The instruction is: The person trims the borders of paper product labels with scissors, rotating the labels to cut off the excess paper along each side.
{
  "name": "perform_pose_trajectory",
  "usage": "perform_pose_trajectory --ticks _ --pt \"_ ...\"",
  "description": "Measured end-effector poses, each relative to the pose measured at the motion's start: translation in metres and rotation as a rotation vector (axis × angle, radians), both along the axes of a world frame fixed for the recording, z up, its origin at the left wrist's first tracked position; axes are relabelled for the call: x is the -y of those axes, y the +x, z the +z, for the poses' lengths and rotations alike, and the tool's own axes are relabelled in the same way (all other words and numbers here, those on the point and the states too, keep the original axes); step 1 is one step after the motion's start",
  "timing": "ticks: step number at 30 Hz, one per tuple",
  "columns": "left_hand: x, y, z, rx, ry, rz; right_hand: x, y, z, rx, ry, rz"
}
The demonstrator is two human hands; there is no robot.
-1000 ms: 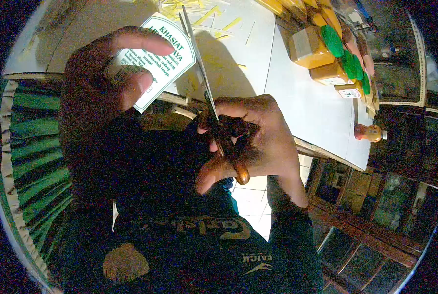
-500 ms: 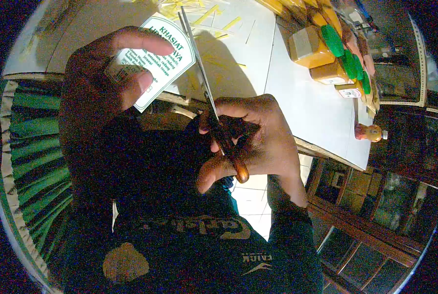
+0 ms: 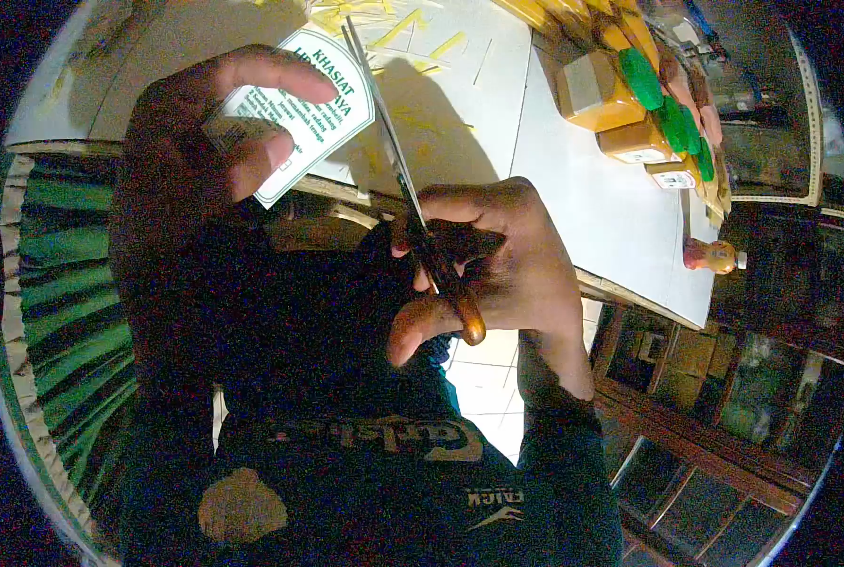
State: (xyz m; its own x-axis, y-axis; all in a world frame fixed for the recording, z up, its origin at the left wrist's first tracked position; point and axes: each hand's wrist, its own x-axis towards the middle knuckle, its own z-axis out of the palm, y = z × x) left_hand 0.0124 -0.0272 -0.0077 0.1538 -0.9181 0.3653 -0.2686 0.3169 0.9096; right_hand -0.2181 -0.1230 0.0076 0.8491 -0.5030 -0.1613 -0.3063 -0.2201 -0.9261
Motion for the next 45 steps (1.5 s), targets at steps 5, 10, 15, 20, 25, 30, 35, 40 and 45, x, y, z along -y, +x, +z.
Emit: perform_pose_trajectory --ticks 5,10,15,20,25,30,35,40,45 --pt "0.002 0.001 -0.001 -0.069 0.050 -0.037 -0.003 -0.001 0.000 -0.046 0.021 -0.041" --pt "0.001 0.000 0.003 -0.045 0.058 -0.022 -0.001 0.000 -0.001 -0.016 0.056 -0.029" --pt "0.001 0.000 0.002 -0.070 0.085 -0.023 0.002 -0.002 -0.001 -0.004 0.005 0.013" --pt "0.004 0.004 -0.003 0.015 0.048 -0.036 0.001 -0.003 -0.001 -0.027 -0.010 0.049" --pt "0.005 0.002 -0.006 -0.063 0.038 -0.052 0.001 -0.001 -0.003 -0.051 0.004 -0.021" --pt "0.003 0.003 -0.002 -0.052 0.088 -0.042 0.000 0.001 -0.002 -0.045 0.043 -0.041" --pt "0.004 0.004 -0.001 -0.035 0.071 -0.046 0.002 0.003 -0.002 -0.012 -0.022 -0.003" --pt "0.004 0.005 -0.004 -0.027 0.064 -0.042 0.007 0.006 -0.005 0.189 0.238 -0.063" --pt "0.002 0.002 -0.003 -0.057 0.070 -0.055 0.012 0.003 -0.012 0.288 0.424 -0.047"
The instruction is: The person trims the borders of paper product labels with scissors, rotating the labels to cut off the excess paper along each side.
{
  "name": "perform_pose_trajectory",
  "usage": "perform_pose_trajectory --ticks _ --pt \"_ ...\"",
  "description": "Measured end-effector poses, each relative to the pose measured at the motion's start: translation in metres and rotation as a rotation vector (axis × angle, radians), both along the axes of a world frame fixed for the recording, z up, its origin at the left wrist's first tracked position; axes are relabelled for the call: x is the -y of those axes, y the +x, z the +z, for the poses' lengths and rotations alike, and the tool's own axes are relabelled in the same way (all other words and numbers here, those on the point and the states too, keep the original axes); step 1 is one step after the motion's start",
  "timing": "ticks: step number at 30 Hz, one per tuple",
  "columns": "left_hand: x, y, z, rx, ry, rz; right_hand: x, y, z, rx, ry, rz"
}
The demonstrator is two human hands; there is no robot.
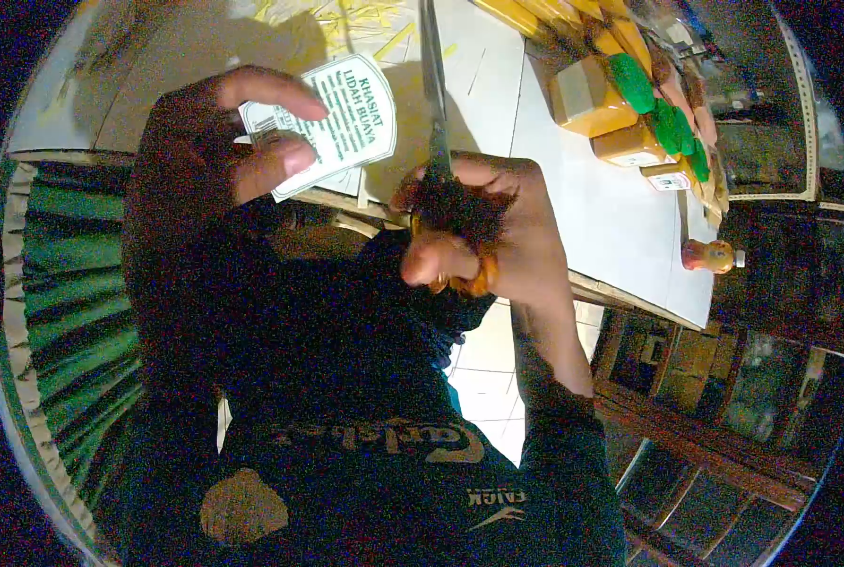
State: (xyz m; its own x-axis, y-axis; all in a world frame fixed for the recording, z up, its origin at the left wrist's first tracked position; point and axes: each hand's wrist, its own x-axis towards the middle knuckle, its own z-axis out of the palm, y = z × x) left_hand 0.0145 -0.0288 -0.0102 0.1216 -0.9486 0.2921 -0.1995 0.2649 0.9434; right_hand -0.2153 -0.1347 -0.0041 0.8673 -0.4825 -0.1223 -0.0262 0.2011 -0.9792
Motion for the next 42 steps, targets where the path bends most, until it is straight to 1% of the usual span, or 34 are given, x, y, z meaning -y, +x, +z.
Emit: perform_pose_trajectory --ticks 2,3,4,6,7,8,10,12,14,15,18,21,24,27,29,33,35,39,42 --pt "-0.001 0.002 -0.005 -0.039 -0.046 0.007 0.000 -0.002 -0.003 -0.053 -0.128 -0.084" --pt "-0.004 0.004 -0.005 -0.037 -0.048 0.006 -0.006 0.003 0.003 -0.029 0.049 -0.079" --pt "-0.007 0.006 -0.005 -0.059 -0.036 0.028 -0.011 0.005 0.005 -0.026 0.047 -0.081" --pt "-0.013 0.002 -0.001 -0.081 -0.023 0.046 -0.019 0.007 0.008 -0.147 -0.128 -0.067" --pt "-0.016 -0.003 0.003 -0.142 0.016 0.093 -0.021 0.005 0.008 -0.238 -0.237 -0.026" --pt "-0.018 -0.006 0.008 -0.204 0.057 0.141 -0.021 0.004 0.008 -0.239 -0.236 -0.029" --pt "-0.023 -0.010 0.015 -0.254 0.086 0.132 -0.020 0.004 0.009 -0.224 -0.494 0.115" --pt "-0.025 -0.015 0.016 -0.304 0.115 0.123 -0.025 0.002 0.007 -0.220 -0.488 0.077" --pt "-0.026 -0.020 0.013 -0.349 0.055 0.172 -0.026 -0.001 0.001 -0.091 -0.529 0.055" --pt "-0.027 -0.020 0.015 -0.348 0.056 0.171 -0.026 -0.001 0.003 -0.091 -0.528 0.054" --pt "-0.029 -0.021 0.020 -0.304 0.112 0.195 -0.027 -0.002 0.008 -0.151 -0.507 0.083" --pt "-0.028 -0.023 0.017 -0.319 0.057 0.179 -0.027 -0.001 0.008 -0.102 -0.556 0.083" --pt "-0.026 -0.024 0.015 -0.294 0.007 0.201 -0.029 0.000 0.010 -0.163 -0.531 0.056" --pt "-0.027 -0.025 0.019 -0.330 0.069 0.225 -0.030 0.003 0.013 -0.186 -0.515 0.054" --pt "-0.027 -0.023 0.019 -0.339 0.106 0.199 -0.031 0.003 0.014 -0.212 -0.490 0.042" --pt "-0.025 -0.026 0.014 -0.386 0.053 0.203 -0.034 0.003 0.014 -0.259 -0.484 0.025" --pt "-0.024 -0.023 0.013 -0.275 0.022 0.211 -0.034 0.002 0.013 -0.265 -0.485 0.008" --pt "-0.023 -0.026 0.012 -0.319 0.004 0.221 -0.033 0.004 0.013 -0.234 -0.523 0.032" --pt "-0.023 -0.027 0.013 -0.291 0.037 0.201 -0.034 0.004 0.013 -0.246 -0.468 -0.007"
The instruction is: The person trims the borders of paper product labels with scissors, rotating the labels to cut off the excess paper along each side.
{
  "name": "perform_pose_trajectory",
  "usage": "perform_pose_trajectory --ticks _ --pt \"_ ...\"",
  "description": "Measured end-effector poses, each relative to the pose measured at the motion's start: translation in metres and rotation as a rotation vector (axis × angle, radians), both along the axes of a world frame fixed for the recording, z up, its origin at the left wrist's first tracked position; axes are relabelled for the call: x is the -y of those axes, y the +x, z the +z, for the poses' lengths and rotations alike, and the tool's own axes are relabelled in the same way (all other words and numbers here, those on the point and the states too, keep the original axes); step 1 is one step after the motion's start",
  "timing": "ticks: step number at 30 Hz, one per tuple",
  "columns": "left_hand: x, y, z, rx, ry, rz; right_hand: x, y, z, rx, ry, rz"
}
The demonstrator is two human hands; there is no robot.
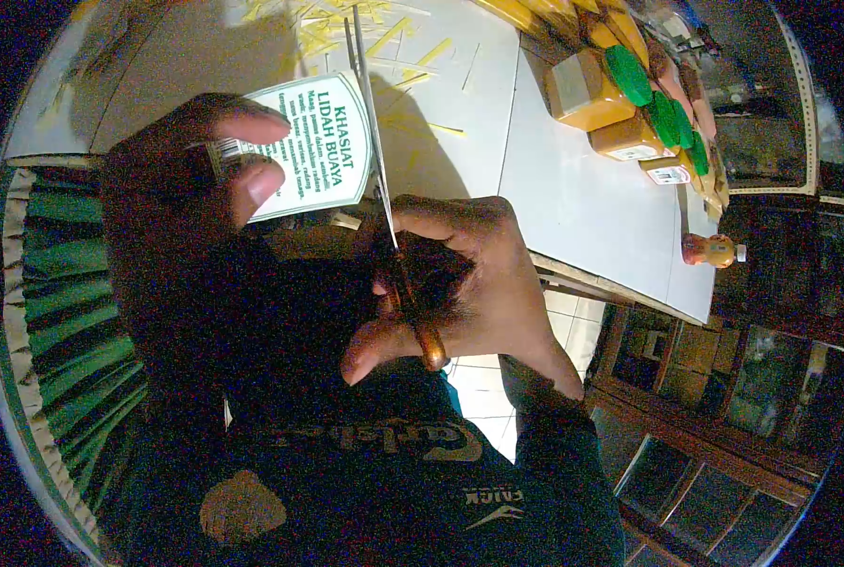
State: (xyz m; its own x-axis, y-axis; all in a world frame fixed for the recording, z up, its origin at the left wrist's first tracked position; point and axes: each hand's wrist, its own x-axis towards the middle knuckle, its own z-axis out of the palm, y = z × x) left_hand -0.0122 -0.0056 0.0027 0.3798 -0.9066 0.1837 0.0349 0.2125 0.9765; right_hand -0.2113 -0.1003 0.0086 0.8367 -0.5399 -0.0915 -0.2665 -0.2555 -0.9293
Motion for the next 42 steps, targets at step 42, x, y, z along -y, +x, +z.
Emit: perform_pose_trajectory --ticks 42 --pt "-0.002 0.004 0.004 -0.057 0.044 -0.008 0.003 -0.001 0.003 0.023 -0.001 0.054"
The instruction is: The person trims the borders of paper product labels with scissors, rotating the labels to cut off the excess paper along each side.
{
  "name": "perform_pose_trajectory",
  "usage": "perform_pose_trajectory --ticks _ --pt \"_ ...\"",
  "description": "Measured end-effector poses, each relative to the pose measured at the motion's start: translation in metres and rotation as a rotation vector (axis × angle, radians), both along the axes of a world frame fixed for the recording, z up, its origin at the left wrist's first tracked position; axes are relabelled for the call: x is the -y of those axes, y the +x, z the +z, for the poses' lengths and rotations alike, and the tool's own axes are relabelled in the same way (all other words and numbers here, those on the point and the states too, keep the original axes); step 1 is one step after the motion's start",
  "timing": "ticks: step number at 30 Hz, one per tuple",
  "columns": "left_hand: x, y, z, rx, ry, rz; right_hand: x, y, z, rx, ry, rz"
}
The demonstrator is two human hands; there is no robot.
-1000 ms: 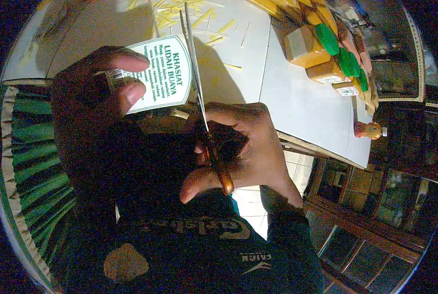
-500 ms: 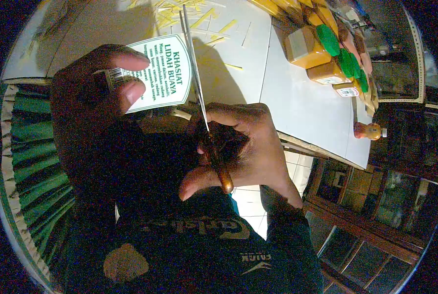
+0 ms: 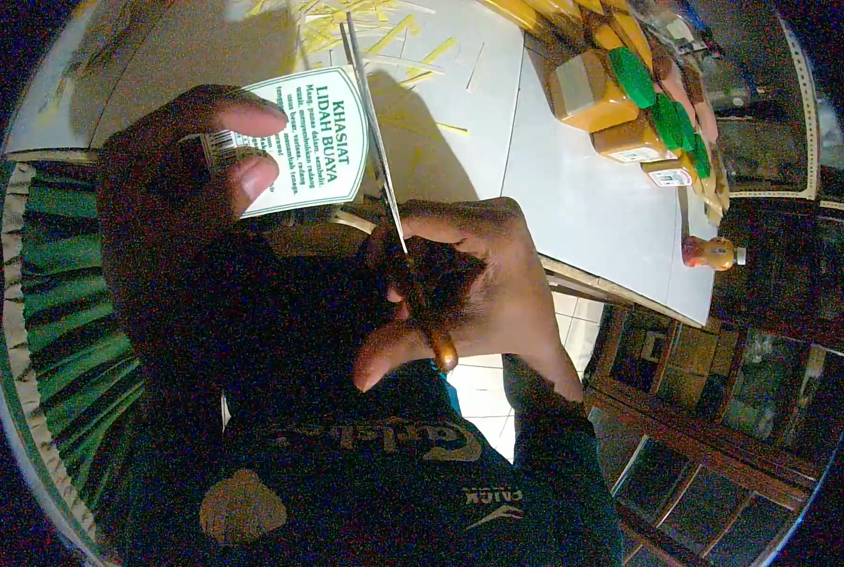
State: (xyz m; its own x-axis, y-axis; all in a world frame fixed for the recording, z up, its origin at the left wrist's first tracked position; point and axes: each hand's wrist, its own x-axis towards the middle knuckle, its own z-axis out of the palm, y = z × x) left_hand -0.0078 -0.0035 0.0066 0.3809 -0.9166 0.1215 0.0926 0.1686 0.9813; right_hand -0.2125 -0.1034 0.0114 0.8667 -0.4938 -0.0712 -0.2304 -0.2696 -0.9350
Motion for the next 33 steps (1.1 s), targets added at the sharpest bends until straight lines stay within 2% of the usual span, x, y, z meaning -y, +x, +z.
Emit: perform_pose_trajectory --ticks 5,9,14,18,20,24,26,29,33 --pt "0.002 0.005 -0.004 0.088 -0.059 -0.034 -0.001 -0.003 -0.002 0.005 0.002 -0.047" --pt "0.000 0.003 -0.001 0.032 -0.008 -0.034 -0.001 -0.004 -0.001 0.007 0.046 -0.077" --pt "-0.002 -0.001 0.005 -0.008 0.019 0.003 0.004 -0.005 0.002 -0.023 0.021 0.017" --pt "0.000 0.001 0.000 0.019 -0.033 0.013 0.002 -0.008 -0.005 0.075 0.034 -0.055" --pt "-0.001 0.001 0.001 0.013 -0.012 0.004 0.007 -0.009 -0.006 0.024 -0.062 0.018" --pt "0.001 0.006 0.004 0.079 0.001 -0.022 0.007 -0.009 -0.003 -0.015 -0.022 0.015" --pt "0.001 0.006 0.005 0.008 0.022 -0.041 0.008 -0.010 -0.008 0.079 -0.037 0.003" --pt "-0.002 0.006 0.009 0.049 0.087 -0.028 0.012 -0.011 -0.005 0.004 -0.069 0.047" --pt "0.003 0.013 0.002 0.103 0.003 -0.056 0.011 -0.013 -0.008 0.043 -0.016 -0.019"
